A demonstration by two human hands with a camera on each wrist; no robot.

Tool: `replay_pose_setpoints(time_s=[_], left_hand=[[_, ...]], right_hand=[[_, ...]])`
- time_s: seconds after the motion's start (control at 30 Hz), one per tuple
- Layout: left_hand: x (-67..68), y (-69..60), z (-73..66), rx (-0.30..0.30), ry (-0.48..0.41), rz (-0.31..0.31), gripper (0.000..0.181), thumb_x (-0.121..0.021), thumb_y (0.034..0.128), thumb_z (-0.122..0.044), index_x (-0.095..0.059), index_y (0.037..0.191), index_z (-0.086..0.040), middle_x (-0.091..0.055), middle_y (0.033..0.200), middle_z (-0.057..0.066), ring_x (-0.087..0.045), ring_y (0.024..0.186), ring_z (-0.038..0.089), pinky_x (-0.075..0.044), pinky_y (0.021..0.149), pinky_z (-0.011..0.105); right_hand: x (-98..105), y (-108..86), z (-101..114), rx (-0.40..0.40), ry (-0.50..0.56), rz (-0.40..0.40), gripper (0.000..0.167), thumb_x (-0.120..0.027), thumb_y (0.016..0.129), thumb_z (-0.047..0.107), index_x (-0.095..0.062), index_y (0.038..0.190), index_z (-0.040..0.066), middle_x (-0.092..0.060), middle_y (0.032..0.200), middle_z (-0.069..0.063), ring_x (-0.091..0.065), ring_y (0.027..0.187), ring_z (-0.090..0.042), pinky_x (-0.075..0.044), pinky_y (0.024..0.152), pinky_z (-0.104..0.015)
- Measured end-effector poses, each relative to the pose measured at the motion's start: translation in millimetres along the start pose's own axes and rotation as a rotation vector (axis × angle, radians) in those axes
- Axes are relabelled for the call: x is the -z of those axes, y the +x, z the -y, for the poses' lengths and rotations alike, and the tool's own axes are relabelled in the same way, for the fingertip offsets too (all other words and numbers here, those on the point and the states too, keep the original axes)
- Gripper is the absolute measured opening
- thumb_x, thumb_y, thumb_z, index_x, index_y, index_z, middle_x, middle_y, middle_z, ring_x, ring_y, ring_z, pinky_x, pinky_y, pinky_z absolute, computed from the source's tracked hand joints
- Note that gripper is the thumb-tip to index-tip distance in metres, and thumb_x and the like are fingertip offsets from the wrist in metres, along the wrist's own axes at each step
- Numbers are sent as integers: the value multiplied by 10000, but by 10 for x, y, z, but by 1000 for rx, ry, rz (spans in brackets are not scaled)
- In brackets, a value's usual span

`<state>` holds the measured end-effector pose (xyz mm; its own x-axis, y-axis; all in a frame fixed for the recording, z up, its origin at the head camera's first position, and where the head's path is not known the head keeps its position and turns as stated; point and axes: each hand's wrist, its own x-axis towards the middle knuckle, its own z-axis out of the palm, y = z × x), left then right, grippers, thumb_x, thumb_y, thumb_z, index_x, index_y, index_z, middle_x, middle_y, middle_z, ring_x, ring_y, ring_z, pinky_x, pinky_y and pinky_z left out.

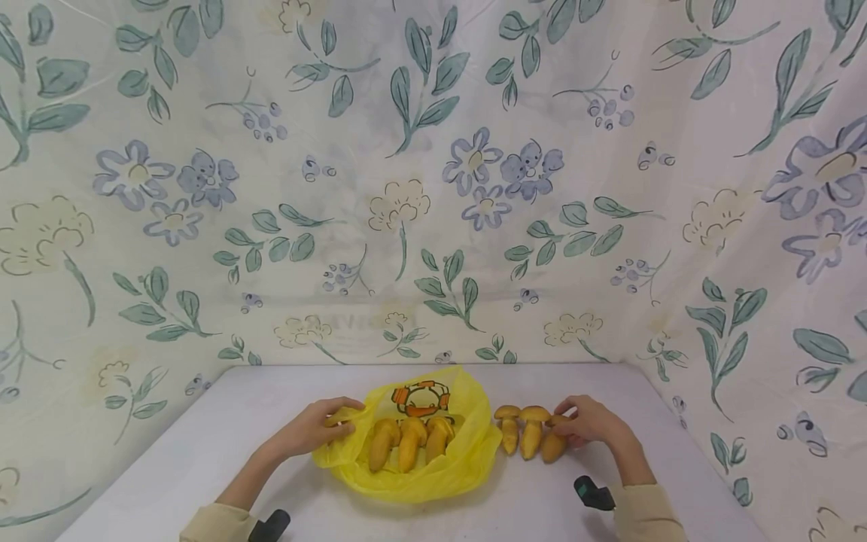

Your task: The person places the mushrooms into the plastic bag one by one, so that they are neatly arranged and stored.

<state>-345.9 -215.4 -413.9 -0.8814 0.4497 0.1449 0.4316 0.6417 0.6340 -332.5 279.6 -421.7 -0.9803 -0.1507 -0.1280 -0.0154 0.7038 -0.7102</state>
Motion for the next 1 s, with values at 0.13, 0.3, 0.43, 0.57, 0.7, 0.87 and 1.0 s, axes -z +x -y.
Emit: replay_pose_setpoints(time_s=[0.13,0.3,0.43,0.57,0.7,0.87,1.0], left_hand=[[3,2,1,-9,6,0,323,-649,936,-147,-631,1251,-77,-593,1356,185,-506,1296,406,-393,1064,632],[3,-1,3,-13,8,4,324,-648,938,-154,-630,1251,-73,-593,1354,190,-507,1293,408,-394,1062,632],[2,-12,-4,-19,17,5,325,-647,940,-162,-630,1251,-68,-594,1350,196,-513,1284,412,-401,1059,628],[-4,-14,-11,-19,16,4,323,-644,941,-159,-631,1251,-69,-595,1349,196,-512,1285,414,-399,1059,631],[-7,-7,-4,-8,2,7,322,-646,940,-151,-630,1252,-74,-591,1356,192,-507,1292,411,-390,1064,635],[-4,1,6,-2,-2,8,323,-644,941,-150,-628,1256,-79,-587,1363,186,-504,1295,406,-387,1066,636],[-1,-1,0,4,1,5,320,-645,940,-148,-631,1253,-82,-588,1362,183,-499,1297,411,-381,1068,642]], right_hand=[[20,-2,-21,1,8,-4,410,-719,880,176,-588,1199,-47,-660,1045,-161,-616,753,-160,-593,686,-318],[57,-3,-44,-1,4,-6,411,-714,884,178,-586,1200,-51,-662,1059,-181,-625,762,-163,-598,691,-325],[84,-2,-65,-1,2,-11,400,-705,889,165,-582,1198,-57,-661,1053,-195,-620,756,-169,-598,685,-323],[90,2,-80,-4,11,-14,390,-701,888,153,-579,1194,-56,-655,1042,-194,-611,746,-170,-595,678,-317],[75,4,-80,-13,13,-10,398,-714,880,160,-583,1190,-51,-655,1032,-181,-607,736,-166,-590,673,-311],[44,6,-57,-30,-10,-12,428,-739,861,185,-584,1187,-45,-649,1000,-156,-607,722,-163,-581,662,-300],[21,8,-24,-51,-36,-19,448,-756,847,206,-584,1187,-28,-648,999,-142,-608,723,-163,-576,661,-295]])
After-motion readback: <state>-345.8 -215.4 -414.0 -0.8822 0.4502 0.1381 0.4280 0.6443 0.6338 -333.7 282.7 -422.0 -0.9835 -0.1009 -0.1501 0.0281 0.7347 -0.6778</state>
